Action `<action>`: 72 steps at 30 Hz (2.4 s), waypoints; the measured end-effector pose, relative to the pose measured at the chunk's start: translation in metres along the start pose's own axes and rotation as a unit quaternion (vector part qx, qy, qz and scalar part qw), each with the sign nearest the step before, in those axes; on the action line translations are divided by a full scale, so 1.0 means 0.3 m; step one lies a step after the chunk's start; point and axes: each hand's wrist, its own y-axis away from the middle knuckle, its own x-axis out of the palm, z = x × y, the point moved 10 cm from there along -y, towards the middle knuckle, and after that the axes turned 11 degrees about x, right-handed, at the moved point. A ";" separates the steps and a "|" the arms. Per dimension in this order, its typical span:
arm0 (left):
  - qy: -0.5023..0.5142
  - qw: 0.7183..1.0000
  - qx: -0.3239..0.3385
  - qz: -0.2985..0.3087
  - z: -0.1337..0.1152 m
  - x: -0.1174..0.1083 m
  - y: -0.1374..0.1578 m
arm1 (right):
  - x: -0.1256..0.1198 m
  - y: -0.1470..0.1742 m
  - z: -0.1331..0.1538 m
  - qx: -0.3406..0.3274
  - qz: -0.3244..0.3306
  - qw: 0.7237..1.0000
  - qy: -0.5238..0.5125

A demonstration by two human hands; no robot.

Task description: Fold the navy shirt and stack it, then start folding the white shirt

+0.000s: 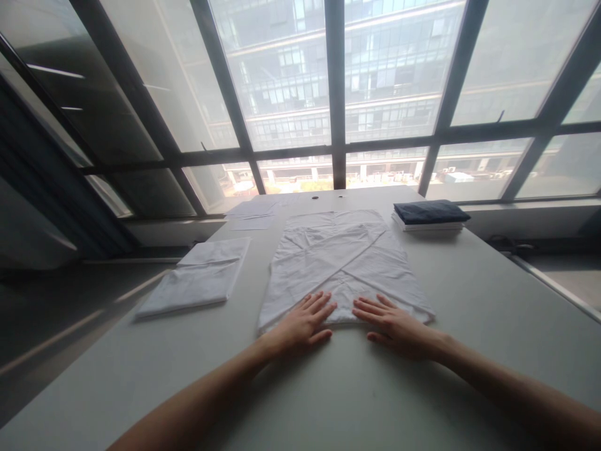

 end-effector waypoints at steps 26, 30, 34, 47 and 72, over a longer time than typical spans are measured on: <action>0.000 1.000 0.010 -0.020 -0.002 -0.006 0.003 | -0.005 0.001 0.005 -0.004 -0.004 1.000 -0.004; 0.003 1.000 0.011 -0.021 -0.005 -0.010 0.003 | -0.009 0.002 0.008 -0.006 -0.007 1.000 -0.010; 0.005 1.000 0.011 -0.021 -0.002 -0.007 0.004 | -0.008 0.001 0.006 -0.005 -0.007 1.000 -0.007; 0.003 1.000 0.010 -0.021 -0.001 -0.005 0.005 | -0.007 0.002 0.006 -0.004 -0.008 1.000 -0.006; 0.003 1.000 -0.001 -0.025 0.007 -0.003 0.005 | -0.066 -0.004 0.013 0.005 -0.068 0.998 0.010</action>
